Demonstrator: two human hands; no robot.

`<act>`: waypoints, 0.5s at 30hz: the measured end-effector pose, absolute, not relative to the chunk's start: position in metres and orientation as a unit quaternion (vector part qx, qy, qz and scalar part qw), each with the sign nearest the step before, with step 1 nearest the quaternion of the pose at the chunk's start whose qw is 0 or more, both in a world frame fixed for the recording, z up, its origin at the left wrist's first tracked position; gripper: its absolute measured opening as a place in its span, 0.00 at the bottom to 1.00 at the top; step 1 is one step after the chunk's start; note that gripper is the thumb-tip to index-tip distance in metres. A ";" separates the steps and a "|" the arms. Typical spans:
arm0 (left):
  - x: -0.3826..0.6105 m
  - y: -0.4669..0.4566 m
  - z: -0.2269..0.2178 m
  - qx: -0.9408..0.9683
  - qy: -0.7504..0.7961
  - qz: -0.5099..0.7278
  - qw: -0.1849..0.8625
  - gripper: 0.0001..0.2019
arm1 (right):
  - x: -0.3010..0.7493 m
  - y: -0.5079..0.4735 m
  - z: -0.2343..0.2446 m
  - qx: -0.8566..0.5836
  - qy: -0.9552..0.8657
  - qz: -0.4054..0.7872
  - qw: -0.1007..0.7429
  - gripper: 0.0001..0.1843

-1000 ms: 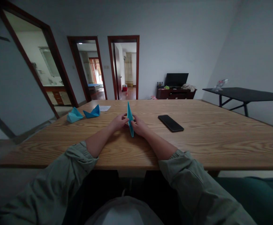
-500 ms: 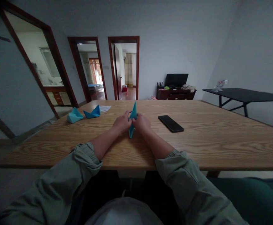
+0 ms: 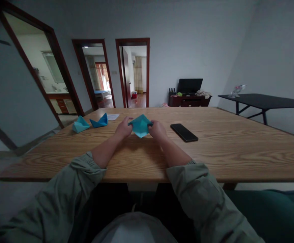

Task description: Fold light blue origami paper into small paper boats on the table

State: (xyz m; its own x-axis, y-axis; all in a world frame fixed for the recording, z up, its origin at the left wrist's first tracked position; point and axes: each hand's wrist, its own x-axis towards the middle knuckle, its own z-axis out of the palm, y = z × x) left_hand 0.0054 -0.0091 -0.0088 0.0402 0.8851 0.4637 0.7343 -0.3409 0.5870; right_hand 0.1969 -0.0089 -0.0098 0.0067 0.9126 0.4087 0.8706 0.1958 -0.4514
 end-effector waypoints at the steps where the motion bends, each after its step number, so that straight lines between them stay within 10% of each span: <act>1: 0.001 -0.006 -0.009 0.714 0.558 0.407 0.114 0.20 | 0.200 -0.008 -0.010 -0.626 -0.709 0.036 0.323 0.14; 15: -0.028 -0.004 -0.017 0.839 0.484 0.175 0.177 0.25 | 0.207 -0.014 -0.037 -0.466 -0.873 0.075 0.121 0.31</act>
